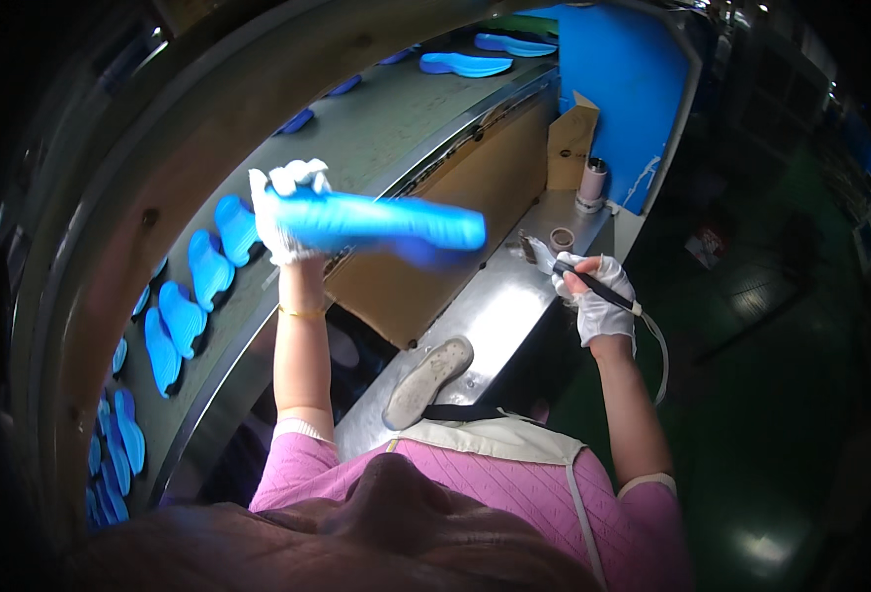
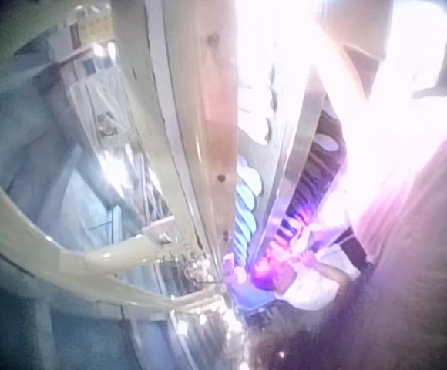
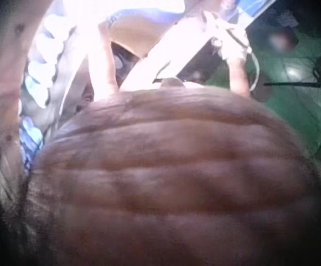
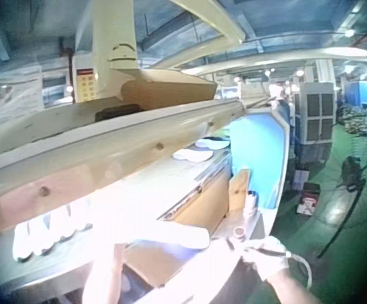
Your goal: The person walks to an assembly line workstation, puts down a cup, and repeatedly takes shoe soles from an upper tray, applies liquid onto them with a handheld brush tool, and places them onto a conveyor.
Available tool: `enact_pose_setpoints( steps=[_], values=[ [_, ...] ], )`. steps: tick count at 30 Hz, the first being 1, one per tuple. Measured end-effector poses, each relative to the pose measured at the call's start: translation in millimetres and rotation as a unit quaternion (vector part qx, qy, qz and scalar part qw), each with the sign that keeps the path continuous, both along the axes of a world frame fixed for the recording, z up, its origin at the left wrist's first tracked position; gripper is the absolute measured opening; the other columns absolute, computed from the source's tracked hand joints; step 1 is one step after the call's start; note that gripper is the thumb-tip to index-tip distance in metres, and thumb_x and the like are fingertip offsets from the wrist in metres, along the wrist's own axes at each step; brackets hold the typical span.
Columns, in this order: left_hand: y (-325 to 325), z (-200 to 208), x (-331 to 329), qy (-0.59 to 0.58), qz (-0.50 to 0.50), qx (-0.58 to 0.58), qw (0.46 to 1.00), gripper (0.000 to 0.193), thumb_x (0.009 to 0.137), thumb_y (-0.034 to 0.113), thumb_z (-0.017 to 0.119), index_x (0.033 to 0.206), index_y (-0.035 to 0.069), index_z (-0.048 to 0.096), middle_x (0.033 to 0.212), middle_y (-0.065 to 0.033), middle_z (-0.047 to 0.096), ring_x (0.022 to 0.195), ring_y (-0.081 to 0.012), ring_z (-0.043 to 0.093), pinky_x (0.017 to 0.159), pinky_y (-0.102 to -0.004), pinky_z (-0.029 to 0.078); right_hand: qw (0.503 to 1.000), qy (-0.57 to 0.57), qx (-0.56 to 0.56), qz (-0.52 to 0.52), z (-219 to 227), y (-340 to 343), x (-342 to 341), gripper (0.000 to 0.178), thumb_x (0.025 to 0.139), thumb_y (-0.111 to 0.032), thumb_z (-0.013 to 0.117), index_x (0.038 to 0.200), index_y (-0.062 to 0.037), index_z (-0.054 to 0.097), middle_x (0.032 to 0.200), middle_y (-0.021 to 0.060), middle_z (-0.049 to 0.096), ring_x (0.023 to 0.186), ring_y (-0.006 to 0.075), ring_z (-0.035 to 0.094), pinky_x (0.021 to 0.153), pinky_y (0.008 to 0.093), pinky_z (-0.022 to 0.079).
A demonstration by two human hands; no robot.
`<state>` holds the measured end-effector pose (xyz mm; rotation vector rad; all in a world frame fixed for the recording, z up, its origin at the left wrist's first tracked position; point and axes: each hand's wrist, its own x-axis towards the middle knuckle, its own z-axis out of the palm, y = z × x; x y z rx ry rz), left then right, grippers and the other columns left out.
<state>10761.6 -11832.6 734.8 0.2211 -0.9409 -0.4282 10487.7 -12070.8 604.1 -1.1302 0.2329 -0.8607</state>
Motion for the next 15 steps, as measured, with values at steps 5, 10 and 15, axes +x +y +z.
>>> enact_pose_setpoints(
  steps=[5,10,15],
  values=[
    [20,-82,-98,0.179,-0.103,0.228,0.952,0.061,0.092,0.049,0.032,0.049,0.009,0.046,0.080,-0.0154,0.061,0.085,-0.0326,0.054,0.071,-0.0354,0.044,0.984,0.101,-0.126,0.079,17,65,4,0.020,0.075,0.001,0.064,0.090,-0.0033,0.053,0.074,0.0052,0.061,0.067,0.0131,0.062,0.063,0.0238,0.050],
    [45,-131,-153,0.287,-0.073,0.257,0.920,0.088,0.077,0.071,0.041,0.132,0.001,0.032,0.130,-0.0221,0.041,0.114,-0.0375,0.045,0.095,-0.0445,0.041,0.968,0.073,-0.172,0.167,3,107,25,0.014,0.073,-0.002,0.066,0.081,-0.0035,0.054,0.069,0.0033,0.060,0.062,0.0096,0.057,0.056,0.0223,0.046],
    [60,-136,-175,0.455,-0.246,0.075,0.853,0.080,0.076,0.071,0.042,0.129,0.011,0.042,0.126,-0.0100,0.048,0.113,-0.0374,0.048,0.092,-0.0587,0.038,0.957,0.052,-0.269,0.100,22,133,35,0.015,0.074,-0.005,0.068,0.081,-0.0042,0.054,0.072,0.0056,0.063,0.066,0.0105,0.062,0.058,0.0217,0.048]
  ],
)
